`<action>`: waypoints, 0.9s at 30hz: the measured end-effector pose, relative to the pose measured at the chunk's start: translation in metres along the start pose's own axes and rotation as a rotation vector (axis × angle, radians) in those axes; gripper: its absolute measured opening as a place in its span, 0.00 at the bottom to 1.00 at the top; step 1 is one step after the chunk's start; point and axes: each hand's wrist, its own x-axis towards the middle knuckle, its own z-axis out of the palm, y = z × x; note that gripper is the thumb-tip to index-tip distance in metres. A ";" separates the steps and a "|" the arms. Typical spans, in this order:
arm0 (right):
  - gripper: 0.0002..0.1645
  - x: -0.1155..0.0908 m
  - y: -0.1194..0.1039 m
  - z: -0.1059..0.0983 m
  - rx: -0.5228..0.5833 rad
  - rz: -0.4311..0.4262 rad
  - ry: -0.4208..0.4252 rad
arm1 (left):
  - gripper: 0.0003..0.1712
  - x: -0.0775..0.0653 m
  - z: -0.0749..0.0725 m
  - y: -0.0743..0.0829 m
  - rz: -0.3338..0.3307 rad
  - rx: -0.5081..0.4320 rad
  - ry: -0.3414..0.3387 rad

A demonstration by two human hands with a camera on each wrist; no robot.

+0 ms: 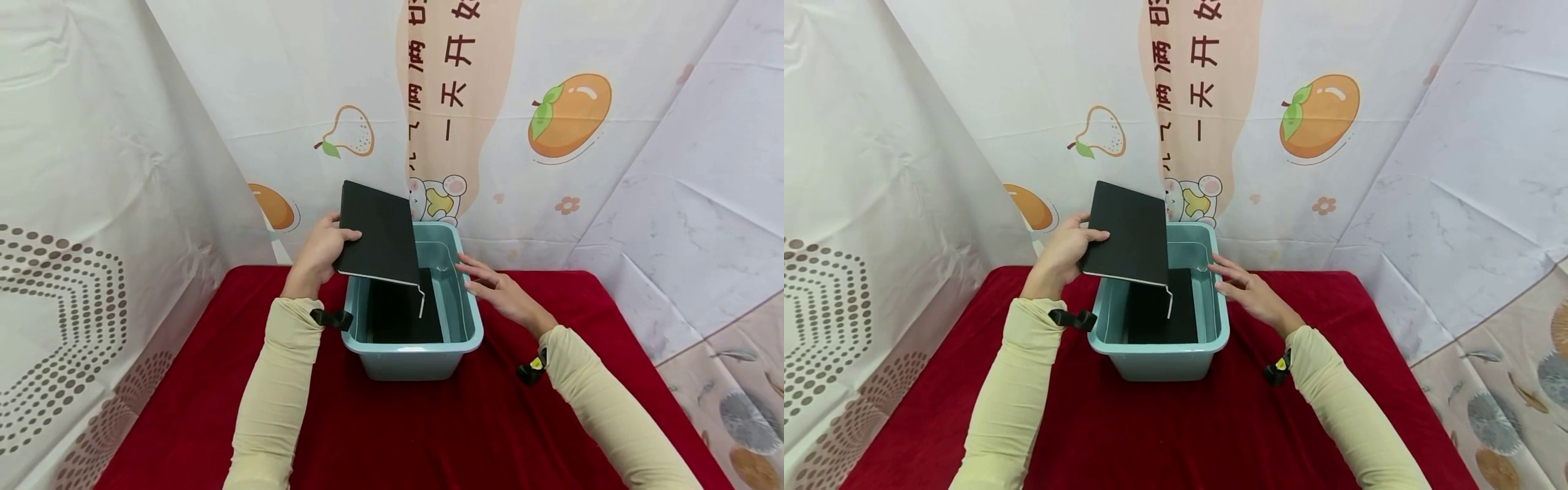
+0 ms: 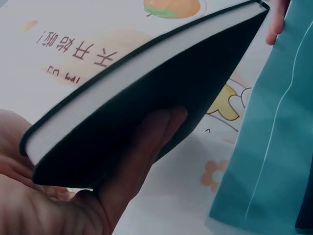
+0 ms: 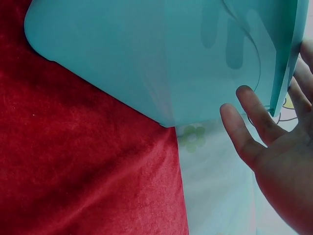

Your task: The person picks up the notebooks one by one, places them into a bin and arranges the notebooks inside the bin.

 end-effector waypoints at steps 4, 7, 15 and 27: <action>0.33 0.000 0.000 0.000 0.000 -0.009 -0.003 | 0.35 0.000 0.008 -0.003 -0.019 0.019 -0.017; 0.33 0.000 -0.001 0.000 0.003 -0.005 -0.004 | 0.36 0.000 0.013 -0.005 -0.035 0.059 -0.030; 0.33 0.000 0.000 0.000 0.010 0.001 -0.001 | 0.44 0.005 0.027 -0.008 -0.070 0.093 -0.027; 0.34 -0.001 0.001 0.001 0.038 0.003 -0.001 | 0.45 0.013 0.045 -0.009 -0.119 0.147 -0.018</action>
